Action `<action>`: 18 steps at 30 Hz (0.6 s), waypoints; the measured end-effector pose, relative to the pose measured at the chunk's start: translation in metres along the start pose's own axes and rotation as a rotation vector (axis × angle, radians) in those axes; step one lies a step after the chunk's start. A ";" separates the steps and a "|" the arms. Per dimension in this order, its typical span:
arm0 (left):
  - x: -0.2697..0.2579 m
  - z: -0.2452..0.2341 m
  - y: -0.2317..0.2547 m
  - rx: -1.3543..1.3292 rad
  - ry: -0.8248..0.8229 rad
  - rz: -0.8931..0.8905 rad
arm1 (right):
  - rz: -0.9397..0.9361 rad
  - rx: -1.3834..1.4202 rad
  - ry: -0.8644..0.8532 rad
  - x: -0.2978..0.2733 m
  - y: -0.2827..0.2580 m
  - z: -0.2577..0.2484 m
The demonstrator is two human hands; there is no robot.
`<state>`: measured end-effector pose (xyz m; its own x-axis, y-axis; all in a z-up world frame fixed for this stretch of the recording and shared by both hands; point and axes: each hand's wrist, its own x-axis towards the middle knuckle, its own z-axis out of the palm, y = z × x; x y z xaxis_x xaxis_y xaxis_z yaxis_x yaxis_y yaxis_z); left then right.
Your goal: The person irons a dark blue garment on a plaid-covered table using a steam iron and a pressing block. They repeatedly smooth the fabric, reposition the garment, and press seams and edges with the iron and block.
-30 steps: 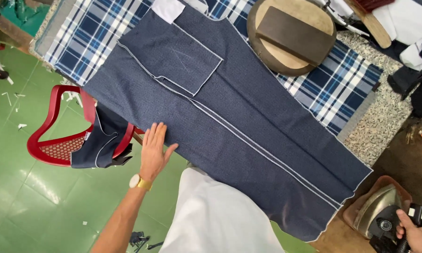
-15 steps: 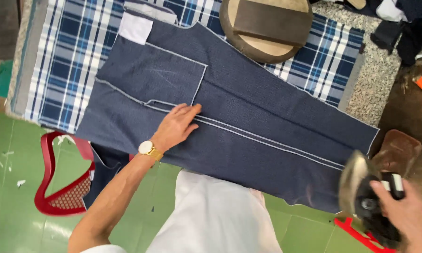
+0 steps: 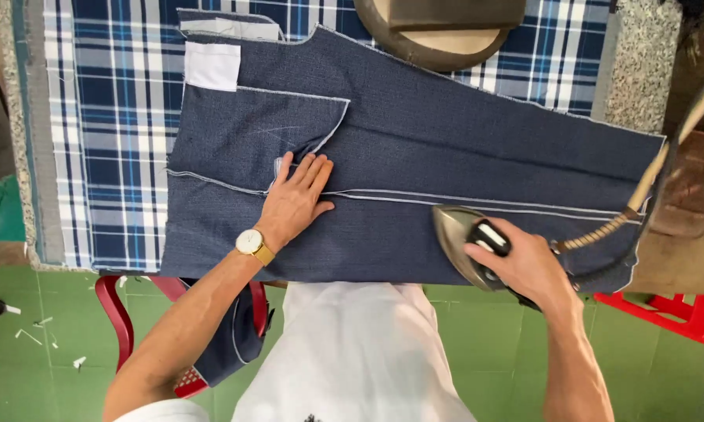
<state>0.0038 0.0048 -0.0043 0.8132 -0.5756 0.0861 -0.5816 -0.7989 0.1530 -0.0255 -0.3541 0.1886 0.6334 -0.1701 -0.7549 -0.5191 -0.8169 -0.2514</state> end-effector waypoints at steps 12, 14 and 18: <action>0.005 0.002 -0.022 -0.075 -0.248 -0.014 | -0.307 -0.163 -0.060 0.020 -0.074 0.025; 0.010 0.005 -0.028 -0.056 -0.264 -0.014 | -0.334 -0.205 -0.066 0.024 -0.084 0.025; 0.018 0.013 -0.037 -0.037 -0.334 0.009 | -0.393 -0.267 -0.088 0.035 -0.100 0.029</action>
<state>0.0398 0.0220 -0.0217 0.7533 -0.6129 -0.2384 -0.5828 -0.7901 0.1898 0.0322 -0.2619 0.1695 0.6950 0.2180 -0.6851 -0.0773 -0.9247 -0.3727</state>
